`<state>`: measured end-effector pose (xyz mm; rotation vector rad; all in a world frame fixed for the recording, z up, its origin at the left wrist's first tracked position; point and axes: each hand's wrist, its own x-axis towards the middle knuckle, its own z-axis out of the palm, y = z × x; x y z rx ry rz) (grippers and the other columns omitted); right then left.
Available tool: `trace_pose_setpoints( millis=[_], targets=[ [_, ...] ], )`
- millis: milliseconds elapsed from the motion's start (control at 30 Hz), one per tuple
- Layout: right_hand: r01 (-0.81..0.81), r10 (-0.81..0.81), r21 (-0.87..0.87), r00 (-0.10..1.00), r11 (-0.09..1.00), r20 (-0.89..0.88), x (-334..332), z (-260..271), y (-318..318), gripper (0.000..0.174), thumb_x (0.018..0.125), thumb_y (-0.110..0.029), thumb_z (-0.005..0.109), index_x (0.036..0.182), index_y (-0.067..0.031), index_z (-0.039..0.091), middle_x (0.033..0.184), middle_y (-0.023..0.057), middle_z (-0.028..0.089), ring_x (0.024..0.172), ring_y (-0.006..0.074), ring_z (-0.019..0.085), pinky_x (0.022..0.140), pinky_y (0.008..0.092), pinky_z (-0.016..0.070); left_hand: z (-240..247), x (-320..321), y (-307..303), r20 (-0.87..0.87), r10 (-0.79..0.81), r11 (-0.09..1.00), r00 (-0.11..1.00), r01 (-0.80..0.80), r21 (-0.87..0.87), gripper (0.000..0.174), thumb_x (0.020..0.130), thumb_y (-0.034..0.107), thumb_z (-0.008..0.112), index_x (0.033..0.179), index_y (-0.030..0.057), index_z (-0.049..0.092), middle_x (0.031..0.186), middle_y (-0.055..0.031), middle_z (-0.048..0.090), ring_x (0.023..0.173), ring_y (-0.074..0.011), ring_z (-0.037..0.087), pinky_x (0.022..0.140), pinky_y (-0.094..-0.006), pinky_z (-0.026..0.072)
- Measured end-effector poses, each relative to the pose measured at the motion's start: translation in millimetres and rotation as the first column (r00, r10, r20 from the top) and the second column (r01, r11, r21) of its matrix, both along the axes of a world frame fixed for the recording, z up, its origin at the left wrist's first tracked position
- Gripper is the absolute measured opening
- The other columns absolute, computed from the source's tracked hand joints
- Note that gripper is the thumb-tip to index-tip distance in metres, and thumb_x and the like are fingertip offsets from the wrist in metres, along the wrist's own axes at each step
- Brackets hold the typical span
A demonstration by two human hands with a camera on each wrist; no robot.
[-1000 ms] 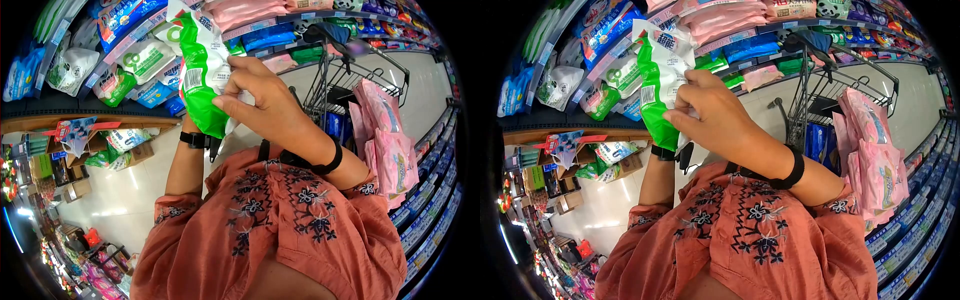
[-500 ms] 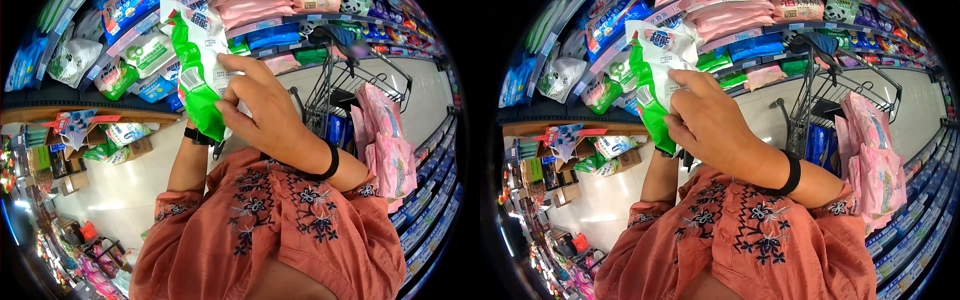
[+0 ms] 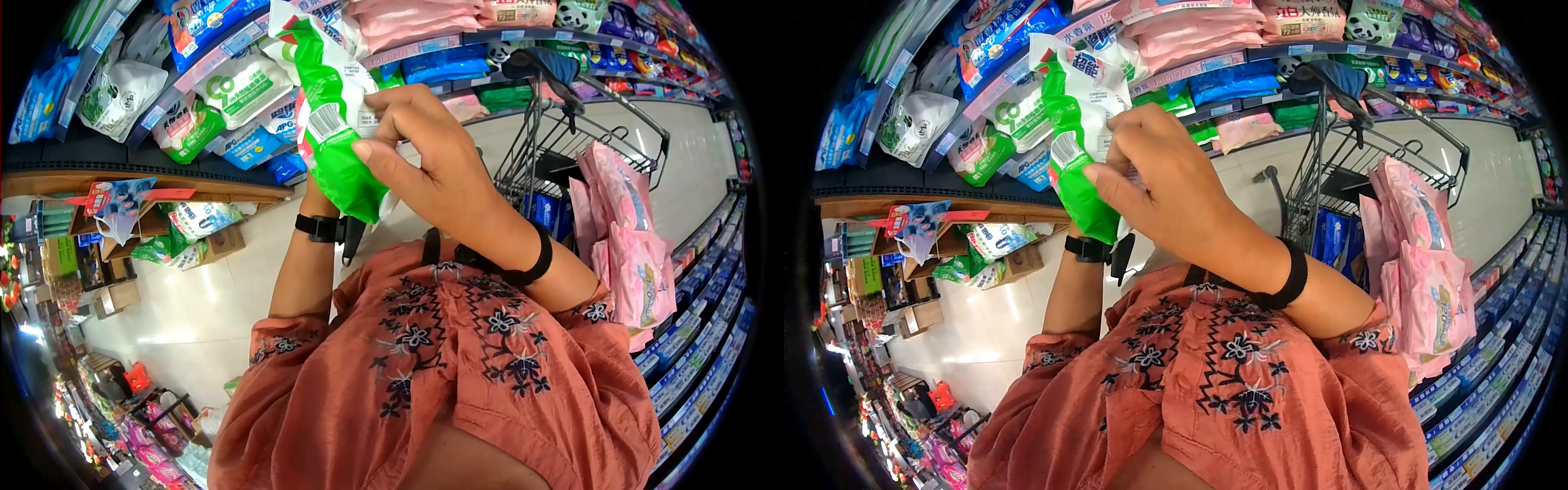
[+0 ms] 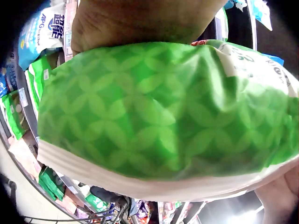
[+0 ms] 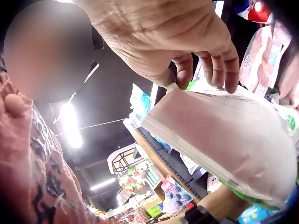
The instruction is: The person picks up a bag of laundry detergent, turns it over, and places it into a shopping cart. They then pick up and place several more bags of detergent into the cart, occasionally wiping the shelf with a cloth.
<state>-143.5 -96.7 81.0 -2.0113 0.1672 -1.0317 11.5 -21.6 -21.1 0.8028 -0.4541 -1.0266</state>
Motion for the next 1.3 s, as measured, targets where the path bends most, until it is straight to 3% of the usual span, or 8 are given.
trace_pose_setpoints(
  millis=[133,200,367,467,667,767,867,1300],
  targets=[
    [0.000,0.003,0.103,1.000,0.995,-0.029,2,0,-1,0.023,0.084,-0.014,0.075,0.081,0.0009,0.057,0.092,0.0149,0.057,0.088,0.0317,0.057,0.077,0.0392,0.0468,10,-5,-6,0.015,0.095,0.996,0.995,-0.095,-0.005,0.029,0.103,0.025,0.056,0.123,0.0035,0.053,0.110,-0.0092,0.061,0.097,-0.0206,0.063,0.080,-0.0352,0.0569],
    [-0.001,0.004,0.136,1.000,0.991,-0.024,4,0,0,0.024,0.083,-0.013,0.076,0.081,0.0009,0.057,0.090,0.0141,0.057,0.086,0.0309,0.056,0.076,0.0390,0.0466,7,-1,-7,-0.156,0.070,0.998,0.985,-0.069,0.015,0.028,0.103,0.022,0.057,0.123,0.0036,0.054,0.111,-0.0085,0.061,0.097,-0.0197,0.063,0.079,-0.0342,0.0572],
    [0.006,-0.001,0.137,0.999,0.991,-0.035,5,-2,0,0.023,0.079,-0.009,0.076,0.080,0.0009,0.056,0.090,0.0145,0.058,0.086,0.0313,0.057,0.075,0.0391,0.0472,-10,5,-5,-0.004,0.060,0.998,0.998,-0.059,0.033,0.028,0.102,0.019,0.058,0.125,0.0038,0.054,0.112,-0.0069,0.062,0.098,-0.0186,0.063,0.082,-0.0333,0.0569],
    [0.015,-0.008,0.064,0.995,0.998,-0.104,2,0,-1,0.020,0.086,-0.011,0.073,0.082,-0.0010,0.056,0.112,0.0171,0.062,0.090,0.0215,0.061,0.082,0.0321,0.0497,-21,9,-1,-0.020,0.021,0.999,1.000,-0.020,0.037,0.029,0.102,0.019,0.058,0.125,0.0035,0.054,0.113,-0.0071,0.062,0.098,-0.0188,0.063,0.083,-0.0332,0.0568],
    [-0.010,0.020,0.139,0.997,0.990,-0.075,1,0,0,0.017,0.088,-0.010,0.069,0.082,-0.0003,0.057,0.113,0.0182,0.062,0.096,0.0237,0.062,0.087,0.0329,0.0484,-18,7,-5,-0.132,-0.005,1.000,0.991,0.003,-0.016,0.032,0.102,0.020,0.057,0.128,0.0017,0.053,0.116,-0.0115,0.062,0.101,-0.0223,0.065,0.082,-0.0345,0.0586],
    [-0.013,0.021,0.144,0.998,0.990,-0.052,2,-3,-2,0.017,0.089,-0.012,0.067,0.083,0.0003,0.057,0.112,0.0187,0.062,0.102,0.0253,0.062,0.090,0.0339,0.0473,-22,9,-9,-0.072,-0.016,1.000,0.997,0.015,-0.014,0.033,0.102,0.020,0.056,0.128,0.0009,0.052,0.116,-0.0135,0.063,0.101,-0.0244,0.065,0.082,-0.0356,0.0596],
    [0.008,-0.011,0.179,1.000,0.984,0.017,6,-6,-1,0.017,0.083,-0.007,0.069,0.077,0.0023,0.056,0.093,0.0181,0.060,0.099,0.0357,0.062,0.082,0.0403,0.0502,-23,8,-7,-0.059,-0.022,1.000,0.998,0.021,-0.018,0.034,0.103,0.021,0.055,0.131,0.0024,0.051,0.117,-0.0125,0.062,0.103,-0.0237,0.065,0.084,-0.0352,0.0587],
    [-0.066,0.081,0.149,0.992,0.987,-0.096,9,-4,-1,0.017,0.087,-0.008,0.069,0.084,0.0002,0.054,0.103,0.0173,0.057,0.092,0.0309,0.057,0.080,0.0354,0.0466,17,-4,5,0.046,0.107,0.990,0.993,-0.102,-0.099,0.038,0.105,0.025,0.051,0.139,0.0089,0.047,0.122,-0.0081,0.061,0.110,-0.0209,0.062,0.092,-0.0332,0.0548]
  ],
)
